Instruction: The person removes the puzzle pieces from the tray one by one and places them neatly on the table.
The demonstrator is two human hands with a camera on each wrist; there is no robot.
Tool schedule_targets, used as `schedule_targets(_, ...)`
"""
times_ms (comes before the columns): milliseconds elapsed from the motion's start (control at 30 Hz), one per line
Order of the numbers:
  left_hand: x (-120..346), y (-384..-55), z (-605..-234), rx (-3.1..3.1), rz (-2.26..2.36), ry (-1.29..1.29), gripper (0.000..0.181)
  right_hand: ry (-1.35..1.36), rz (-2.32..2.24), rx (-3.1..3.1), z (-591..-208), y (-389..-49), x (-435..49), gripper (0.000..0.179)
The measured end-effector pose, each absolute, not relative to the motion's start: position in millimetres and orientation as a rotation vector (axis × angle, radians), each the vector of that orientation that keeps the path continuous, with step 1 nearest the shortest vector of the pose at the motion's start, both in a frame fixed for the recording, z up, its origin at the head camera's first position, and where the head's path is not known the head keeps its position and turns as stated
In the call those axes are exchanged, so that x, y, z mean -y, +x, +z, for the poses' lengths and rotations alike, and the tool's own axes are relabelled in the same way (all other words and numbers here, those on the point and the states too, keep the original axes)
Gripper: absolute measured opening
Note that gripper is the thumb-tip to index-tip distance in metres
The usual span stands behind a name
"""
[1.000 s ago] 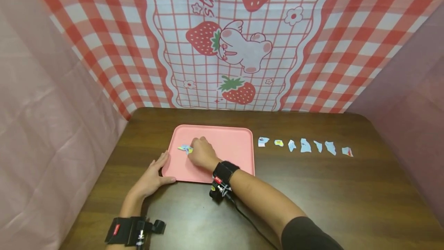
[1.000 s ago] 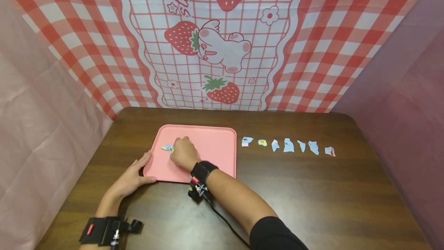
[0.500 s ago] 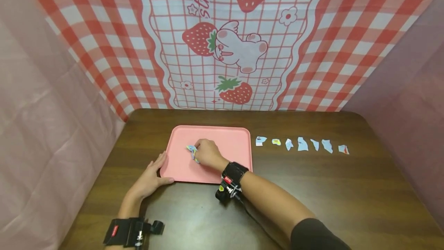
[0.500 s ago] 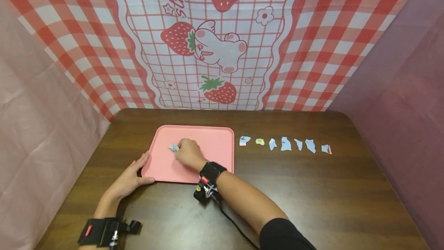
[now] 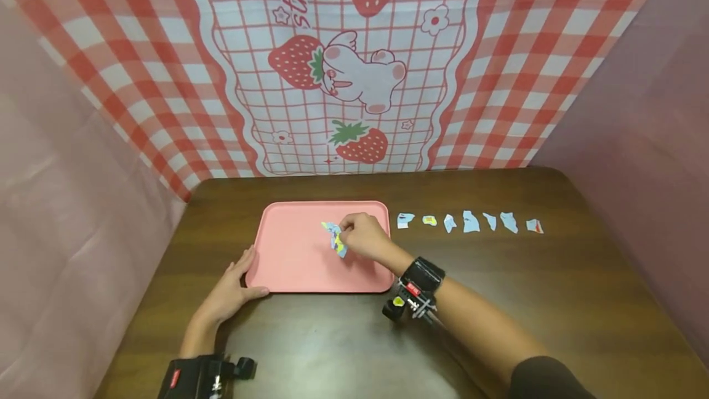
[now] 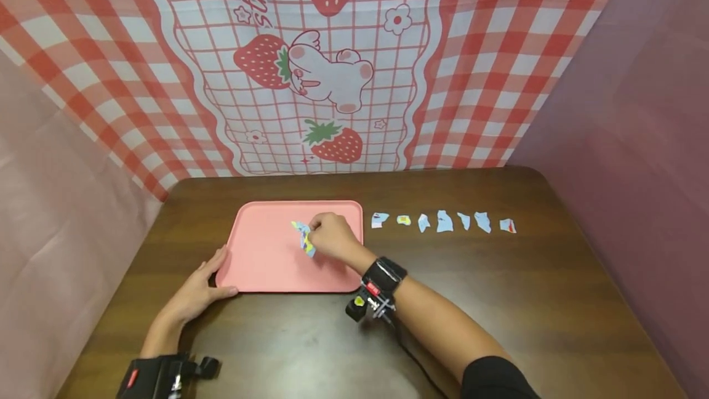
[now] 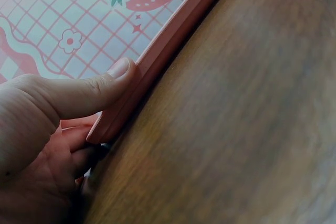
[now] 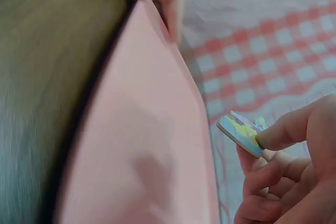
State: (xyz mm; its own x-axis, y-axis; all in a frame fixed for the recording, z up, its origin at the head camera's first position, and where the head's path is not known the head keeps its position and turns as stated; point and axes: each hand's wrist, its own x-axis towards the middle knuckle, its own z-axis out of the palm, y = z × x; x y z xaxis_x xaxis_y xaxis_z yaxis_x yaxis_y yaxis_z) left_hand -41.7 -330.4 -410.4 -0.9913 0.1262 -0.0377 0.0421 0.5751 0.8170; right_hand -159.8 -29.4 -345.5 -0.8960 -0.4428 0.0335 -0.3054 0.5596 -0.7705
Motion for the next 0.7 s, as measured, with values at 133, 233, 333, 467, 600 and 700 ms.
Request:
schedule_targets(133,329.6,-41.0,-410.7,-2.696,1.399,0.155,0.099,-0.594,-1.284,-2.663,-340.8,-167.0,-3.5,0.009)
schedule_targets(233,328.9,-40.5,-409.5,-2.686,1.414,0.169,0.098,-0.552,-1.297,-2.712,-339.2,-171.5,-29.0,0.009)
schedule_targets(333,329.9,-38.4,-408.2,-2.669,1.438,0.139,0.097,-0.538,-1.312,-2.741,-338.9,-176.1,-52.3,0.011)
schedule_targets(467,329.6,-37.5,-406.6,-2.665,1.433,0.103,0.097,-0.502,-1.315,-2.791,-339.1,-181.4,-88.4,0.011)
schedule_targets(600,328.5,-38.5,-407.5,-2.678,1.415,0.115,0.097,-0.402,-1.286,-2.871,-340.0,-185.9,-128.7,0.011)
schedule_targets(700,328.1,-40.2,-410.7,-2.676,1.405,0.122,0.098,-0.326,-1.255,-2.919,-341.3,-190.0,-159.9,0.013)
